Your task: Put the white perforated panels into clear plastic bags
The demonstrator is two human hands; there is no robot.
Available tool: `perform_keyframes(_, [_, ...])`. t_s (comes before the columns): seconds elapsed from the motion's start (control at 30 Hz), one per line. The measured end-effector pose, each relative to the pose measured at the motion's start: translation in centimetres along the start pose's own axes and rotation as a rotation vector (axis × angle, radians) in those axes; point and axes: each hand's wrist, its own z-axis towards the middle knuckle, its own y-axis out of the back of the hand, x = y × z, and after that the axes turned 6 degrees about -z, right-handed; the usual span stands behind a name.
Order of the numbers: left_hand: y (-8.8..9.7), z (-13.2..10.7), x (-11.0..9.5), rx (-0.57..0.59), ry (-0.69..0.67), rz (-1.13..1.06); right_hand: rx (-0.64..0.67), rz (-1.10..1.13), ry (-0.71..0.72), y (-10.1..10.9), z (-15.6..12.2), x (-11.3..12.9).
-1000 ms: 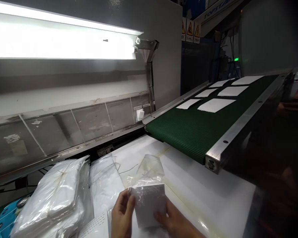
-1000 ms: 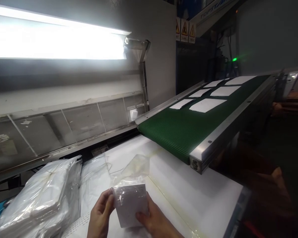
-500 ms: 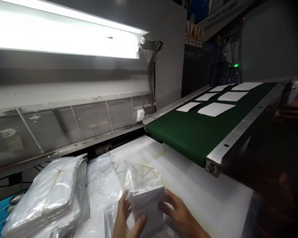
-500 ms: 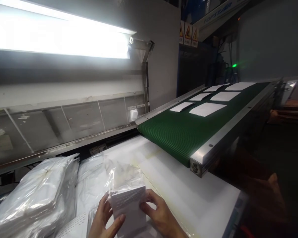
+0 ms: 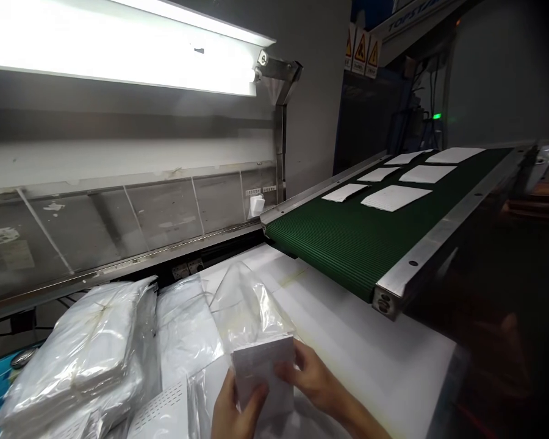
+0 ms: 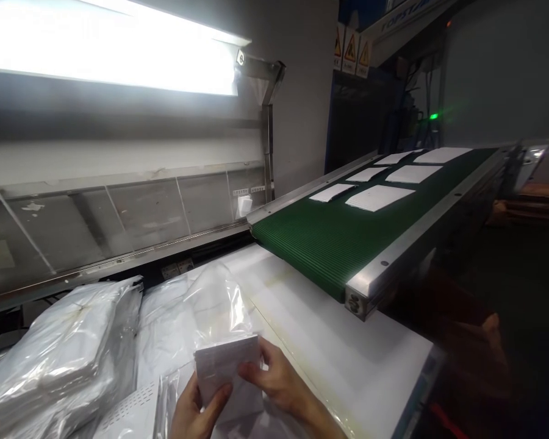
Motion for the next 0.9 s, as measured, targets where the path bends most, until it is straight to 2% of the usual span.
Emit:
perform_keyframes(0.13, [0.2, 0.3, -3.1, -0.052, -0.053, -0.013, 0.005, -0.049, -0.152, -1.0, -0.8, -3.7])
perform_keyframes(0.23, [-0.2, 0.5, -4.2, -0.088, -0.05, -0.024, 0.03, -0.088, -0.224, -0.8, -1.8, -3.7])
perform_keyframes(0.3, [-0.6, 0.4, -2.7, -0.046, -0.016, 0.013, 0.017, -0.053, -0.194, -0.4, -2.1, -2.3])
perform_keyframes(0.4, [-1.1, -0.6, 1.7, -0.042, 0.054, -0.025, 0.009, 0.033, -0.039, -0.3, -1.8, -0.5])
perform_keyframes(0.47, [-1.4, -1.6, 4.3, -0.11, 0.092, -0.033, 0.006, 0.071, 0.01, -0.5, -1.6, -0.7])
perform_keyframes(0.53, [-1.5, -2.4, 5.3, -0.161, 0.102, 0.003, 0.028, 0.083, -0.05, -1.0, -1.8, -2.2])
perform_keyframes(0.6, [-1.4, -2.9, 4.7, -0.167, 0.103, 0.05, 0.059, 0.032, -0.131, -1.4, -2.3, -3.9])
perform_keyframes(0.67, [-1.2, -3.0, 3.1, -0.147, 0.094, 0.053, 0.081, -0.066, -0.152, -1.7, -2.9, -4.8])
perform_keyframes(0.8, [-1.0, -2.3, 0.5, -0.145, 0.055, 0.019, 0.091, -0.206, -0.113, -2.0, -3.3, -3.7])
perform_keyframes(0.9, [-0.7, -1.8, 0.1, -0.133, 0.15, 0.032, 0.07, -0.193, -0.167, -2.3, -3.5, -3.2])
